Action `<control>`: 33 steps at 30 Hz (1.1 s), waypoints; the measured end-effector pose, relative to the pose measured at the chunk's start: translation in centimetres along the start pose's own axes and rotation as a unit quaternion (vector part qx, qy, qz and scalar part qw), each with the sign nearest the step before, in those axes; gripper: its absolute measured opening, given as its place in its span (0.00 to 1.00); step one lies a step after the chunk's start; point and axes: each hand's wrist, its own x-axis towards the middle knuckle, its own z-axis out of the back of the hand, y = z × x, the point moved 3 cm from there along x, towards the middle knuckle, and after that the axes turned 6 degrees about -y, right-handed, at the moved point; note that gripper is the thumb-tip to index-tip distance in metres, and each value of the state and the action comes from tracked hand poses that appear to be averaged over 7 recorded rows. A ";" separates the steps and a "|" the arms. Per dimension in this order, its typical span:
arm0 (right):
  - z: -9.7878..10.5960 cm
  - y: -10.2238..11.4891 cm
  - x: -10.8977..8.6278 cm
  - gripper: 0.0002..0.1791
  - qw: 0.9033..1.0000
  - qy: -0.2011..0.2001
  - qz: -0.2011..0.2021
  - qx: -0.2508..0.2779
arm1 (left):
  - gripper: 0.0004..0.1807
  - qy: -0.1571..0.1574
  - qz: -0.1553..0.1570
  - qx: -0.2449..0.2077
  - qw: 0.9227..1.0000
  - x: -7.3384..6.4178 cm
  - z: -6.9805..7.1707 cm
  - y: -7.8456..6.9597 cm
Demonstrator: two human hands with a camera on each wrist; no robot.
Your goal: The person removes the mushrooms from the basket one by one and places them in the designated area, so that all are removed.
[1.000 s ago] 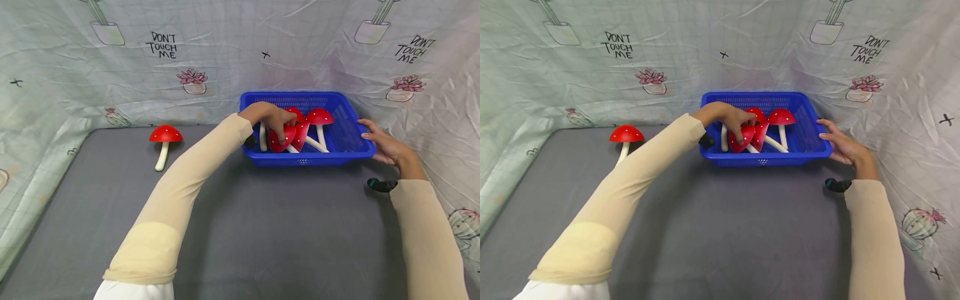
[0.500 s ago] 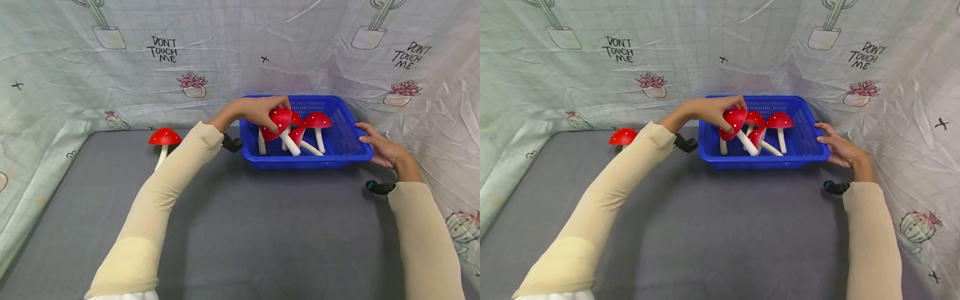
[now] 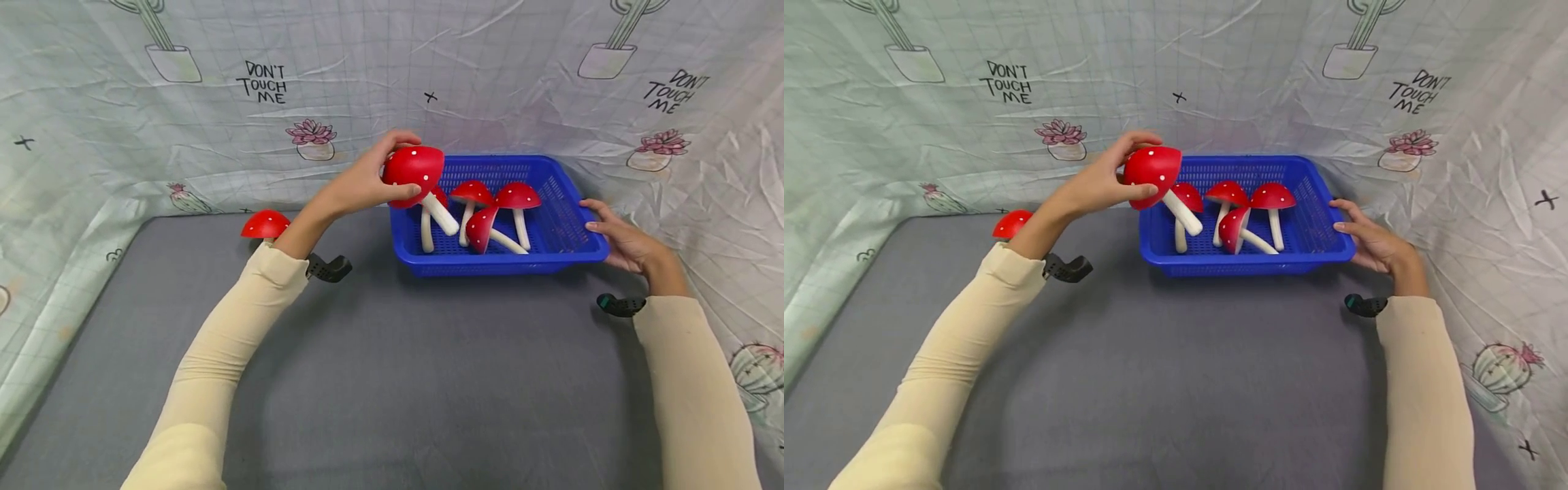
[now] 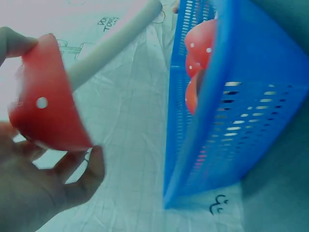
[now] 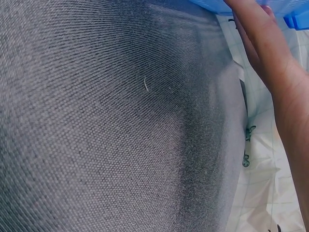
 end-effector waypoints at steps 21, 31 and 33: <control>0.1 0.0 0.0 0.24 1.000 -0.015 0.004 -0.019 | 0.33 -0.123 0.040 0.081 0.988 -9.9 3.7 3.6; -0.1 0.0 -0.1 0.23 1.000 -0.008 0.000 -0.011 | 0.26 -0.168 0.101 0.129 0.972 -11.8 5.9 5.6; -0.1 0.0 -0.1 0.23 1.000 -0.008 0.000 -0.010 | 0.27 -0.170 0.111 0.134 0.970 -11.9 6.0 5.8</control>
